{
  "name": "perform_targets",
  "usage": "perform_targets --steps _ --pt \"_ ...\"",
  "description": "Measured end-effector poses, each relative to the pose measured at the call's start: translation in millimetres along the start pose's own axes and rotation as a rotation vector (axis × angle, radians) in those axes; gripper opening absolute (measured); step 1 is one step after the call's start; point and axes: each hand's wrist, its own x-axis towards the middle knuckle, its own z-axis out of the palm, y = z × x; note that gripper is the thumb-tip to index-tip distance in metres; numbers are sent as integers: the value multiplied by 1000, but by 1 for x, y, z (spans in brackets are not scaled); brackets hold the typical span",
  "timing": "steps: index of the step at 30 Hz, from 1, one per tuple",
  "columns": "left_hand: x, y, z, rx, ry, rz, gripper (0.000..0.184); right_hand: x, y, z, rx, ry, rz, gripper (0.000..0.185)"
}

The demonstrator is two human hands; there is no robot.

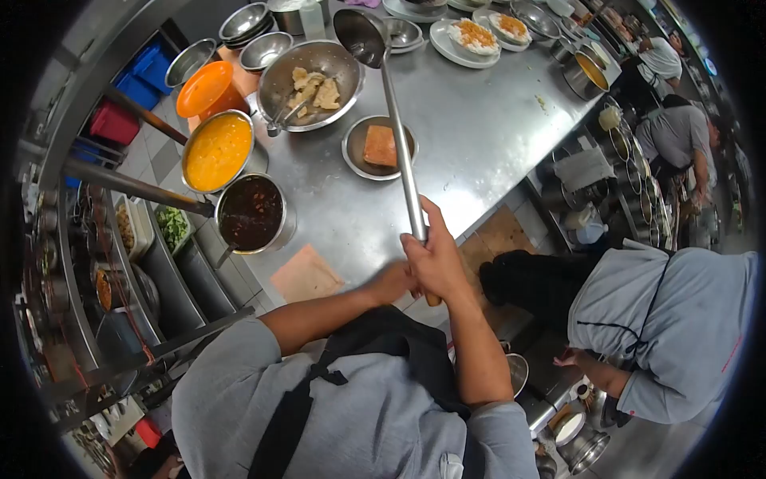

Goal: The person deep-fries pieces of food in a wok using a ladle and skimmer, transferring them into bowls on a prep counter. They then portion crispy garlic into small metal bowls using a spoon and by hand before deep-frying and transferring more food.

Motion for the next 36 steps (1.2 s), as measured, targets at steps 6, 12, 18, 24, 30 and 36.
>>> perform_targets --steps 6,12,18,24,30,36 --pt "37 68 -69 -302 563 -66 35 -56 37 -53 -148 87 28 62" --pt "56 85 -108 -411 911 116 29 -117 65 -64 -166 69 112 63" --pt "34 96 -114 -400 1015 195 26 -149 71 -59 -333 188 56 64" --pt "50 90 -137 -341 932 267 11 -144 52 -46 -359 67 162 65" --pt "56 132 -117 1039 1065 677 16 -136 70 -37 -391 42 88 65" --pt "74 206 -79 1237 816 387 26 -140 52 -29 313 -21 244 58"
